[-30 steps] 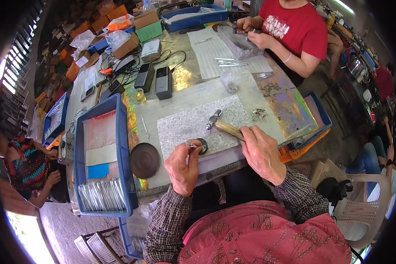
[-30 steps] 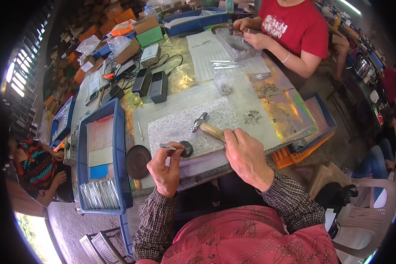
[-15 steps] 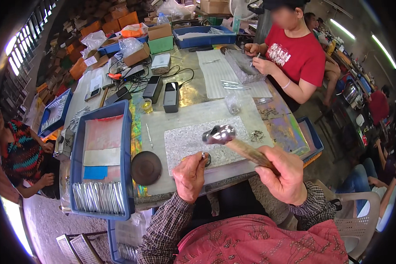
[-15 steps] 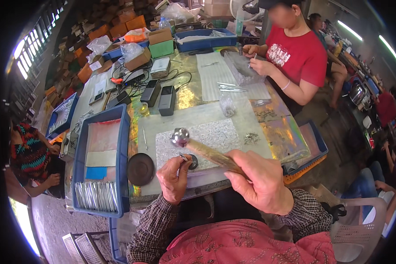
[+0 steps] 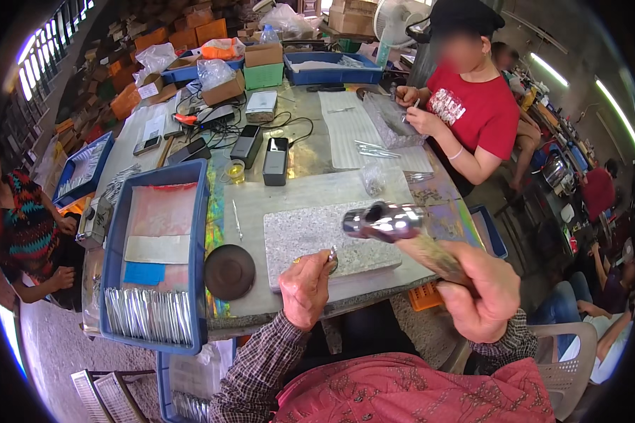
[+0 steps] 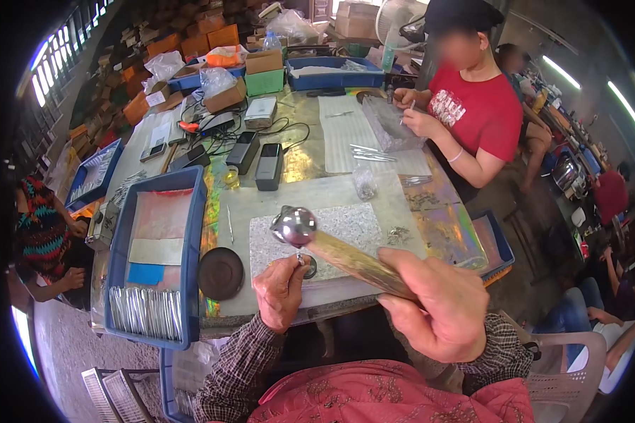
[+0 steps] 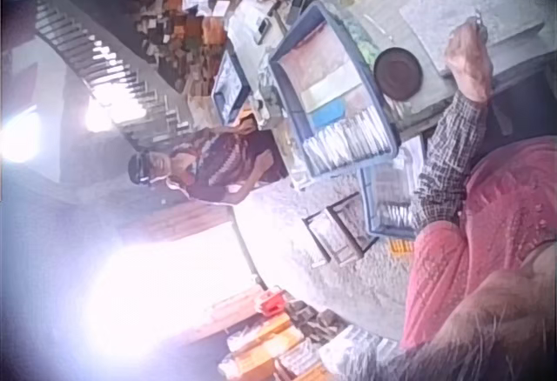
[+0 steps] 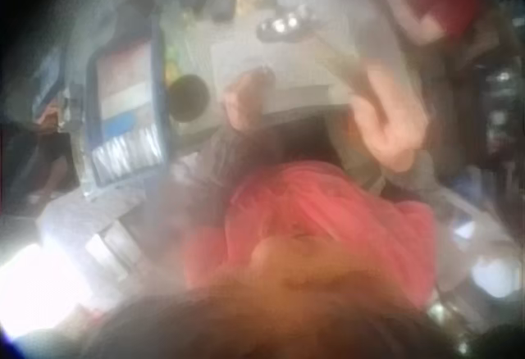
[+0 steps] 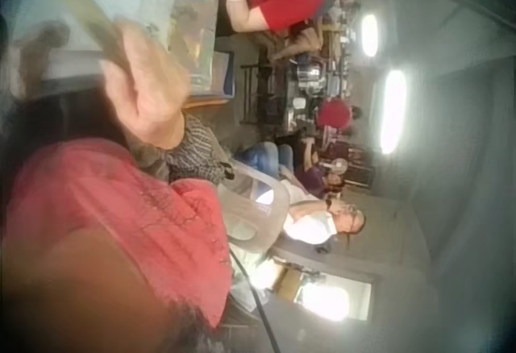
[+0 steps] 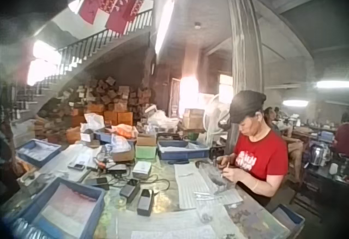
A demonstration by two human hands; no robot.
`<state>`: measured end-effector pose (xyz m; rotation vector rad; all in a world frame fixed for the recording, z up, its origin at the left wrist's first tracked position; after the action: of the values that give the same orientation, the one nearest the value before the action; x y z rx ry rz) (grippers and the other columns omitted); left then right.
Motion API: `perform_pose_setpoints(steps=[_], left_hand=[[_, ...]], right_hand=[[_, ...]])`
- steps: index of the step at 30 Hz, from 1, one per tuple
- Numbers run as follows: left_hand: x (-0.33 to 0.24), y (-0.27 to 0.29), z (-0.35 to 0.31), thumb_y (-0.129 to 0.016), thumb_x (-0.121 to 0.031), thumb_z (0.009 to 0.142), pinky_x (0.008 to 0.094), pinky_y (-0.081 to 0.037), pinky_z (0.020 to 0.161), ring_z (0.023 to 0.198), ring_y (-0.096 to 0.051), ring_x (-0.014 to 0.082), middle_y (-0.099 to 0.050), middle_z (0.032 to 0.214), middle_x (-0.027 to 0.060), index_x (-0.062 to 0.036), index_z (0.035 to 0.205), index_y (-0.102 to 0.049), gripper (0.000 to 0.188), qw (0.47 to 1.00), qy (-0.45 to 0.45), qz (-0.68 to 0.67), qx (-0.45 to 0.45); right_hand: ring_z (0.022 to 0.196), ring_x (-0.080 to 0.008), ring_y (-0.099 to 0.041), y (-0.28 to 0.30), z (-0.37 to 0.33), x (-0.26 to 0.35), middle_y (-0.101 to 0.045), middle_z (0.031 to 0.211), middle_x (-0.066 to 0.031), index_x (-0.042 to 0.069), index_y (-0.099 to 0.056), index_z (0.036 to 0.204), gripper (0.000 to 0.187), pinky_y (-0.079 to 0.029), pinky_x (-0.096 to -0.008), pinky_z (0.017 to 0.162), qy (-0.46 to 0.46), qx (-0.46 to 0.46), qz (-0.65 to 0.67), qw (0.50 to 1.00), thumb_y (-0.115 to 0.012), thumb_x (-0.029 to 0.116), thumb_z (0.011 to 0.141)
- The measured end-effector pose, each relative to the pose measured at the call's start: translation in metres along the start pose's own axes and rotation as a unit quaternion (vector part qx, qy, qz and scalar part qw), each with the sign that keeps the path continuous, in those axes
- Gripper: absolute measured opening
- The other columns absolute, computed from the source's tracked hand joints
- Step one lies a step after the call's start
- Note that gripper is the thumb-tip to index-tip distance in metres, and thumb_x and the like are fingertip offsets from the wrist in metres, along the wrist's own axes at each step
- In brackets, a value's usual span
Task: The person assembles metal components by attaching small pieces onto metal rods, hammering them secure on a block with a hammer, and placing the finished rods into a tray.
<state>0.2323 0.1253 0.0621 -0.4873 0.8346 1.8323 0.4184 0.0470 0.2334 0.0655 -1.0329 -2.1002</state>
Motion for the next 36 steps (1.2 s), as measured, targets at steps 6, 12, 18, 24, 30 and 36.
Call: perform_pose_setpoints(steps=[6, 12, 18, 24, 30, 36], left_hand=[[-0.004, -0.004, 0.001, -0.072, 0.002, 0.078, 0.0364, -0.051, 0.059, 0.068, -0.065, 0.0311, -0.067, 0.080, 0.0151, -0.0024, 0.099, -0.066, 0.022, 1.000, -0.005, -0.011, 0.002], [-0.003, 0.000, 0.000, -0.072, 0.002, 0.077, 0.0370, -0.051, 0.058, 0.068, -0.065, 0.0314, -0.066, 0.080, 0.0154, -0.0022, 0.099, -0.066, 0.023, 1.000, -0.003, -0.005, 0.004], [-0.004, -0.003, 0.004, -0.072, 0.002, 0.078, 0.0370, -0.050, 0.058, 0.067, -0.065, 0.0311, -0.067, 0.080, 0.0151, -0.0021, 0.098, -0.066, 0.022, 1.000, -0.009, -0.001, 0.003], [-0.001, -0.005, 0.004, -0.072, 0.002, 0.078, 0.0366, -0.051, 0.058, 0.067, -0.065, 0.0308, -0.066, 0.079, 0.0149, -0.0024, 0.099, -0.066, 0.022, 1.000, -0.007, -0.004, 0.003], [0.000, -0.003, 0.004, -0.072, 0.002, 0.078, 0.0365, -0.050, 0.058, 0.067, -0.065, 0.0304, -0.066, 0.078, 0.0144, -0.0026, 0.098, -0.066, 0.022, 1.000, -0.017, 0.001, -0.004], [-0.005, -0.005, 0.004, -0.071, 0.002, 0.077, 0.0373, -0.049, 0.056, 0.065, -0.063, 0.0306, -0.065, 0.078, 0.0142, -0.0029, 0.097, -0.066, 0.021, 1.000, -0.022, -0.013, -0.010]], right_hand=[[0.059, -0.0249, -0.061, -0.010, -0.014, -0.005, -0.060, 0.074, -0.0123, -0.002, -0.060, 0.118, 0.038, -0.047, -0.0339, 0.054, -0.034, 0.013, -0.009, 0.999, -0.069, 0.006, 0.082], [0.055, -0.0249, -0.058, -0.020, -0.011, -0.011, -0.057, 0.069, -0.0112, -0.004, -0.060, 0.117, 0.036, -0.045, -0.0356, 0.051, -0.050, 0.052, 0.031, 0.997, -0.069, 0.005, 0.083], [0.055, -0.0242, -0.059, -0.018, -0.019, -0.010, -0.060, 0.071, -0.0112, -0.004, -0.061, 0.116, 0.035, -0.046, -0.0351, 0.051, -0.032, 0.031, 0.035, 0.998, -0.069, 0.003, 0.082], [0.052, -0.0238, -0.055, -0.018, -0.017, -0.011, -0.054, 0.066, -0.0103, -0.003, -0.063, 0.113, 0.034, -0.043, -0.0345, 0.049, -0.044, 0.044, 0.023, 0.998, -0.069, 0.004, 0.081], [0.060, -0.0249, -0.062, -0.018, -0.011, -0.012, -0.062, 0.075, -0.0124, -0.003, -0.062, 0.114, 0.033, -0.049, -0.0319, 0.055, -0.041, 0.062, 0.013, 0.997, -0.067, 0.004, 0.082], [0.066, -0.0286, -0.065, -0.020, -0.017, -0.010, -0.063, 0.079, -0.0142, -0.001, -0.060, 0.116, 0.035, -0.050, -0.0354, 0.058, -0.061, 0.072, -0.007, 0.995, -0.068, 0.006, 0.083]])
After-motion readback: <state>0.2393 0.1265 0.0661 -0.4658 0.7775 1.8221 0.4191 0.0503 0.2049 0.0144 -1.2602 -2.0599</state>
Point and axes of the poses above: each hand's wrist, its own z-axis towards the middle knuckle, its own y-axis out of the back of the hand, x = y × z, the point moved 5 cm from there along z, towards the middle knuckle
